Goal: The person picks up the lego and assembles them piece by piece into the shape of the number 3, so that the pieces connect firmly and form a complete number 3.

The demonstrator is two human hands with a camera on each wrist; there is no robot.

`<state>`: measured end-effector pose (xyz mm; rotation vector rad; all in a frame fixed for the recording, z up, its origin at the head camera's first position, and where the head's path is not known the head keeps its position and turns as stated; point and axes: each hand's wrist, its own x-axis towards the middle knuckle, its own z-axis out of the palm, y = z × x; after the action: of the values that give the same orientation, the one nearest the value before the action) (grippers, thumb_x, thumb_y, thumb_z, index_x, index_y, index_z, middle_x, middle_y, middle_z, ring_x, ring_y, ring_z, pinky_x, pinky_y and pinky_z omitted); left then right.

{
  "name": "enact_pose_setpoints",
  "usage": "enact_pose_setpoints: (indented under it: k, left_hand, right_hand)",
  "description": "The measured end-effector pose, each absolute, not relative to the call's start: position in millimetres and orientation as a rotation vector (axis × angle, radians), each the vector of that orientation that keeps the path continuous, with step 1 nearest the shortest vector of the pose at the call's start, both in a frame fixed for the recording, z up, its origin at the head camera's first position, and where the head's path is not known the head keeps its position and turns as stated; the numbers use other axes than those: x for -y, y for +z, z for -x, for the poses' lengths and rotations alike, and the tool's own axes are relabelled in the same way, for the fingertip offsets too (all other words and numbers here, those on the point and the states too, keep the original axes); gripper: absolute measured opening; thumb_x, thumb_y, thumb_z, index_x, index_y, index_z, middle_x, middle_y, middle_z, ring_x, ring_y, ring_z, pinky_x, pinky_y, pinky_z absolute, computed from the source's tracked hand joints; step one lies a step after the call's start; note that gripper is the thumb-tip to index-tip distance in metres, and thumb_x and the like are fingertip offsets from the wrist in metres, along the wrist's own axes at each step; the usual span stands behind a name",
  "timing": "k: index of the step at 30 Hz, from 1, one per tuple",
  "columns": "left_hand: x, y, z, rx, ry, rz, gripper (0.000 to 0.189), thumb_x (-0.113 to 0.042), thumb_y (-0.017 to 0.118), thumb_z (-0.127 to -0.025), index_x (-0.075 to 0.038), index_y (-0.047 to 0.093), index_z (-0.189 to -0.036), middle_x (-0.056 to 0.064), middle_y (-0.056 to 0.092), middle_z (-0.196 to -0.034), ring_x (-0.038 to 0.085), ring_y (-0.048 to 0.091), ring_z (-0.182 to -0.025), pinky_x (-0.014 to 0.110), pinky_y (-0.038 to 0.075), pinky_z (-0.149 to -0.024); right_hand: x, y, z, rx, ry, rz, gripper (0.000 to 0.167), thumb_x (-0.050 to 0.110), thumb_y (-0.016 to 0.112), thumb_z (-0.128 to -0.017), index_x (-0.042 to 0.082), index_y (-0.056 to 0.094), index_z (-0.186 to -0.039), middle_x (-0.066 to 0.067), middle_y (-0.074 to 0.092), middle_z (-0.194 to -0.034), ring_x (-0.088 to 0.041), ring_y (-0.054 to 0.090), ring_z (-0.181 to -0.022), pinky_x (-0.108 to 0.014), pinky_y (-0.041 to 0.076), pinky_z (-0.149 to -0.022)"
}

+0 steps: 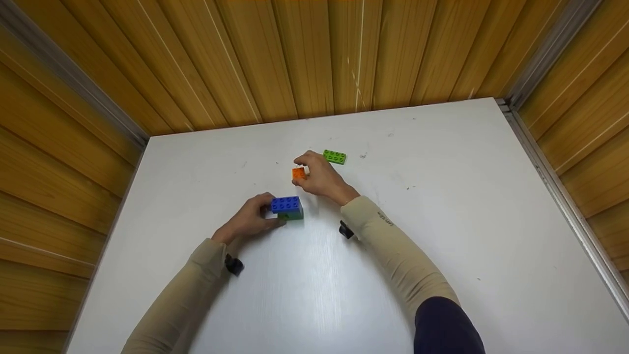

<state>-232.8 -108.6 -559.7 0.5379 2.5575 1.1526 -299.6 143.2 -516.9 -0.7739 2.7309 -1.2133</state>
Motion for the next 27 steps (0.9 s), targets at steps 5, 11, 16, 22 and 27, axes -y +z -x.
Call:
enact_pose_setpoints:
  k: [5,11,16,22,27]
  left_hand:
    - [108.2,-560.8,233.5,-2.567,1.134,-0.529,0.034,-0.022,0.088,-0.089,-0.017,0.076,-0.12,-0.003,0.063,-0.106,0.018,0.051,-0.1,0.036,0.045,-0.092]
    - [107.7,-560.9,233.3,-2.57,1.141,-0.533,0.034,-0.022,0.088,-0.089,-0.016,0.075,-0.12,-0.003,0.063,-0.106,0.018,0.052,-0.101,0.036,0.045,-0.092]
    - [108.0,-560.3,232.7,-2.566,1.151,-0.52,0.034,-0.022,0.088,-0.089,-0.015,0.075,-0.12,-0.002,0.063,-0.107,0.019,0.052,-0.102,0.037,0.046,-0.094]
    - [108.1,-560.2,232.4,-2.557,1.15,-0.471,0.033,-0.023,0.088,-0.09,-0.016,0.073,-0.119,-0.002,0.062,-0.108,0.019,0.053,-0.104,0.038,0.046,-0.096]
    - [108.4,-560.6,232.3,-2.557,1.156,-0.501,0.032,-0.022,0.088,-0.089,-0.017,0.074,-0.118,-0.003,0.062,-0.106,0.019,0.052,-0.102,0.037,0.045,-0.093]
  right_hand:
    - [-144.3,-522.7,303.5,-2.728,-1.205,0.743,0.056,0.02,0.087,-0.09,-0.005,0.067,-0.136,-0.024,0.067,-0.131,-0.041,0.063,-0.125,-0.056,0.05,-0.109]
    - [-145.4,-530.6,305.7,-2.707,-1.171,0.674,0.055,0.023,0.085,-0.093,-0.001,0.066,-0.139,-0.018,0.067,-0.133,-0.038,0.062,-0.127,-0.054,0.048,-0.113]
    - [-145.9,-535.9,306.8,-2.706,-1.152,0.641,0.054,0.025,0.084,-0.094,0.001,0.067,-0.139,-0.016,0.067,-0.132,-0.035,0.062,-0.125,-0.052,0.046,-0.115]
    - [-145.7,-540.9,308.8,-2.7,-1.162,0.635,0.052,0.024,0.082,-0.095,0.001,0.066,-0.139,-0.015,0.068,-0.131,-0.032,0.062,-0.122,-0.05,0.046,-0.115]
    - [-146.5,-541.4,308.4,-2.702,-1.168,0.639,0.049,0.02,0.081,-0.096,0.0,0.066,-0.139,-0.016,0.067,-0.132,-0.032,0.062,-0.123,-0.05,0.045,-0.116]
